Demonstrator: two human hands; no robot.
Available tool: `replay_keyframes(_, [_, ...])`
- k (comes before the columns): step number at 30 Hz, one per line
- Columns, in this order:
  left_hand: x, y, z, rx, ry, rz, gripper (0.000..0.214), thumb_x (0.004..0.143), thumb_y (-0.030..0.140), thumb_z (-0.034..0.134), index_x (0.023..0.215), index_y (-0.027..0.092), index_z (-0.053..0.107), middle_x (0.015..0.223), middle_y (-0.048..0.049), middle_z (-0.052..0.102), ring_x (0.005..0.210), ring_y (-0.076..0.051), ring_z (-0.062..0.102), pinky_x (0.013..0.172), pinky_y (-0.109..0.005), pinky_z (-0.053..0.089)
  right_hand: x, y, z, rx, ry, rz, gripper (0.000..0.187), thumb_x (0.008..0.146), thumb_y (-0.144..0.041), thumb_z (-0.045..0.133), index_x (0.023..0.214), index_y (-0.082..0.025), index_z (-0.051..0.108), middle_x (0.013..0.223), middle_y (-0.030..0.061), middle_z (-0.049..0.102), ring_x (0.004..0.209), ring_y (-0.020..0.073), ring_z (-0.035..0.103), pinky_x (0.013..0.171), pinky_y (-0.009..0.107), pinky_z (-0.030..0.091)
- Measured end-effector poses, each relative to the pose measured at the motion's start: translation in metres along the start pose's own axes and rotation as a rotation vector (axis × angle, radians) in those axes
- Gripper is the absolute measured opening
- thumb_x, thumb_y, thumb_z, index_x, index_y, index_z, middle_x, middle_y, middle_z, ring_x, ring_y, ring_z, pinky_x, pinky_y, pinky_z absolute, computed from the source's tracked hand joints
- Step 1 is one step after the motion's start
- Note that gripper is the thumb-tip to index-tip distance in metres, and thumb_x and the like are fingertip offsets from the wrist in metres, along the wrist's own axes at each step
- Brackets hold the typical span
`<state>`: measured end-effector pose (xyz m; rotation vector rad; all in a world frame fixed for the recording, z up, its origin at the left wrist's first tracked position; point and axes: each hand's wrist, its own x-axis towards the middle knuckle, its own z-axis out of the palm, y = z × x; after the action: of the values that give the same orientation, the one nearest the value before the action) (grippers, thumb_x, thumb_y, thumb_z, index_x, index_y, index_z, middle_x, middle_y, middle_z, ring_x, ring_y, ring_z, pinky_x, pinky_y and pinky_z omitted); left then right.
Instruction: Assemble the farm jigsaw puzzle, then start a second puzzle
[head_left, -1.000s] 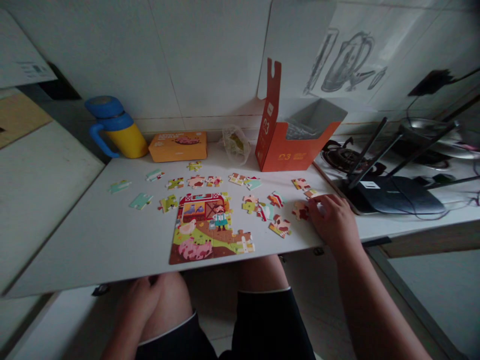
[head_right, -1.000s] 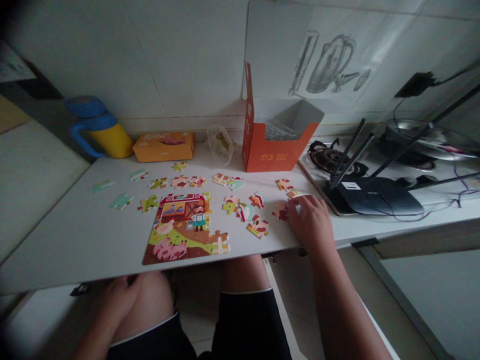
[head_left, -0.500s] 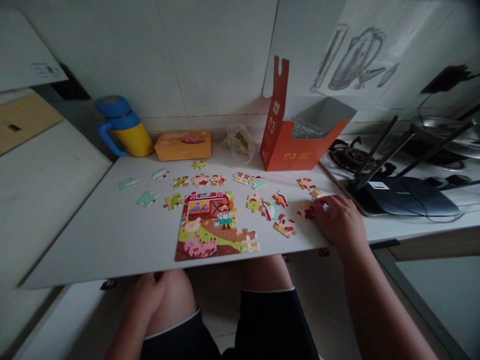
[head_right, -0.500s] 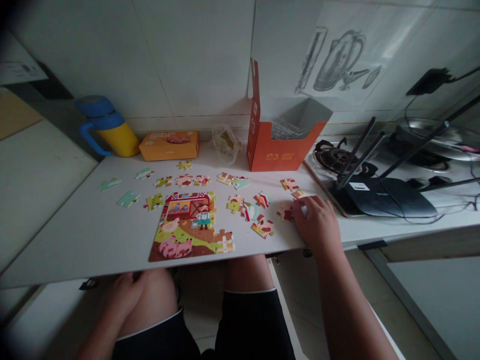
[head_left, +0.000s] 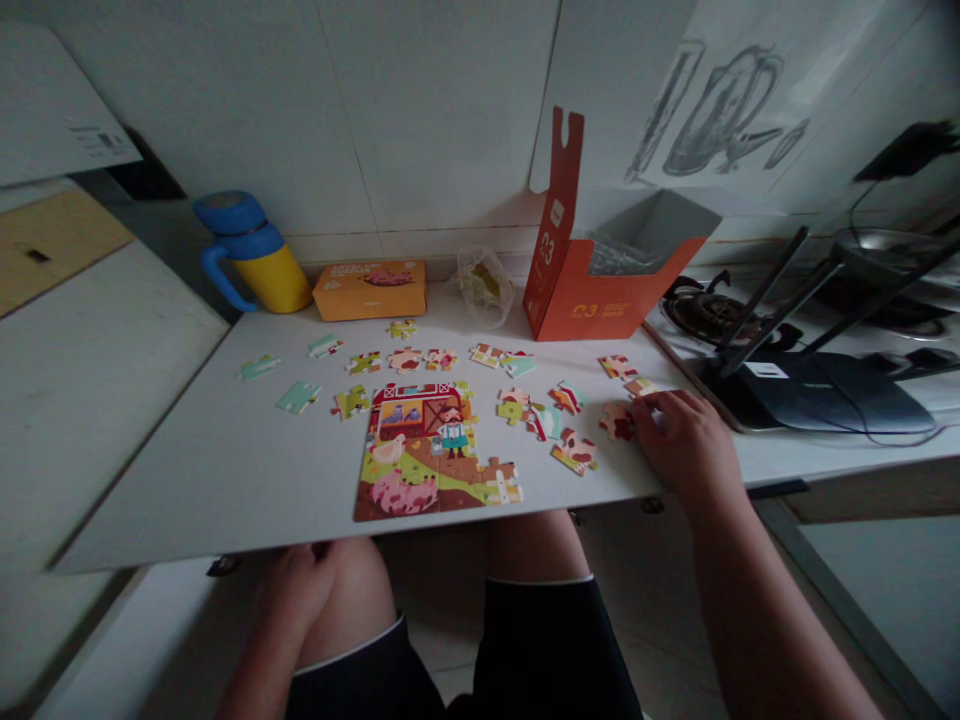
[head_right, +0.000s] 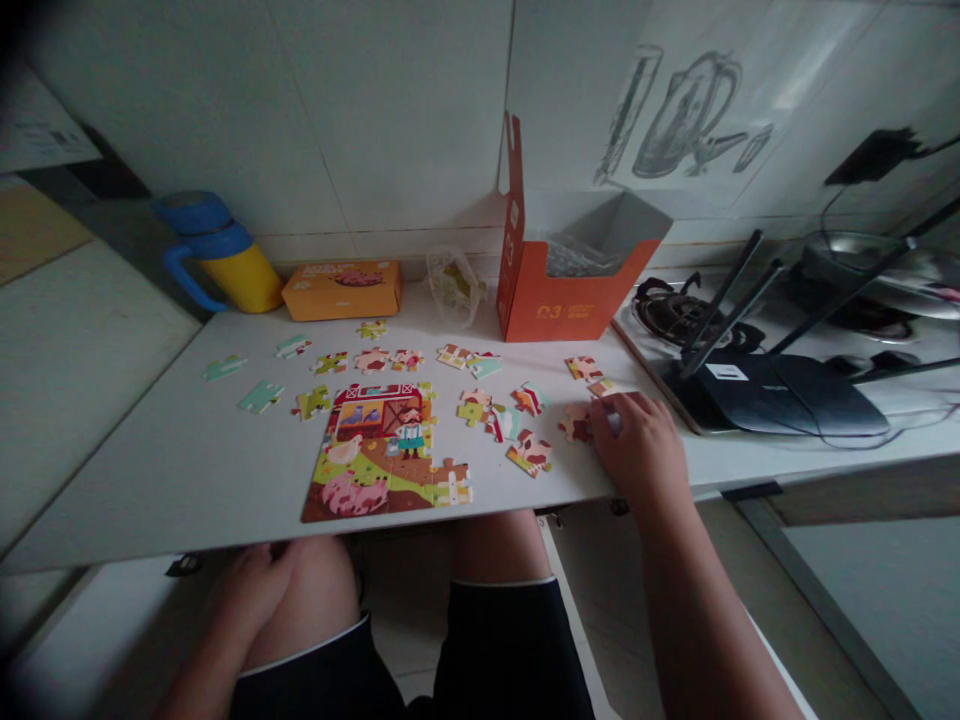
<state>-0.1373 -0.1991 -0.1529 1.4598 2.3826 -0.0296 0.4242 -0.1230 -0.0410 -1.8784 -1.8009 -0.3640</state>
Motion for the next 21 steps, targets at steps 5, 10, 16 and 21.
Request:
replay_keyframes(5, [-0.0017,0.0052,-0.0034,0.079,-0.129,-0.027,0.074,0.107,0.059,0.032,0.140,0.004,0.070,0.148,-0.0275,0.066,0.139,-0.042,0.063,0.117,-0.049,0.048,0.0002,-0.0014,-0.0018,-0.003,-0.027,0.017,0.033,0.106,-0.044,0.054,0.095,-0.021,0.076,0.097,0.0123,0.076,0.090,0.0293,0.066,0.084,0.041,0.049])
replay_keyframes(10, [-0.0041,0.0071,-0.0070,0.052,-0.102,-0.008,0.068,0.106,0.058,0.037,0.133,0.008,0.075,0.142,-0.0260,0.071,0.134,-0.043,0.067,0.113,-0.050,0.051,0.0003,-0.0022,-0.0028,-0.002,-0.027,0.010,0.034,0.105,-0.045,0.053,0.095,-0.021,0.075,0.097,0.0137,0.075,0.090,0.0310,0.065,0.084,0.042,0.049])
replay_keyframes(16, [-0.0079,0.0084,-0.0082,0.028,-0.022,-0.014,0.053,0.101,0.052,0.051,0.124,0.013,0.078,0.130,-0.0234,0.077,0.127,-0.042,0.071,0.107,-0.050,0.056,-0.0001,-0.0008,-0.0018,0.003,-0.039,0.015,0.032,0.104,-0.046,0.053,0.094,-0.024,0.073,0.096,0.0132,0.075,0.090,0.0309,0.065,0.084,0.043,0.049])
replay_keyframes(21, [-0.0075,0.0067,-0.0061,0.019,-0.047,-0.012,0.057,0.103,0.053,0.046,0.126,0.011,0.077,0.136,-0.0244,0.075,0.130,-0.041,0.069,0.111,-0.049,0.053,0.0000,-0.0001,-0.0004,-0.004,-0.022,-0.001,0.031,0.105,-0.046,0.053,0.093,-0.024,0.072,0.096,0.0126,0.074,0.090,0.0306,0.065,0.084,0.042,0.048])
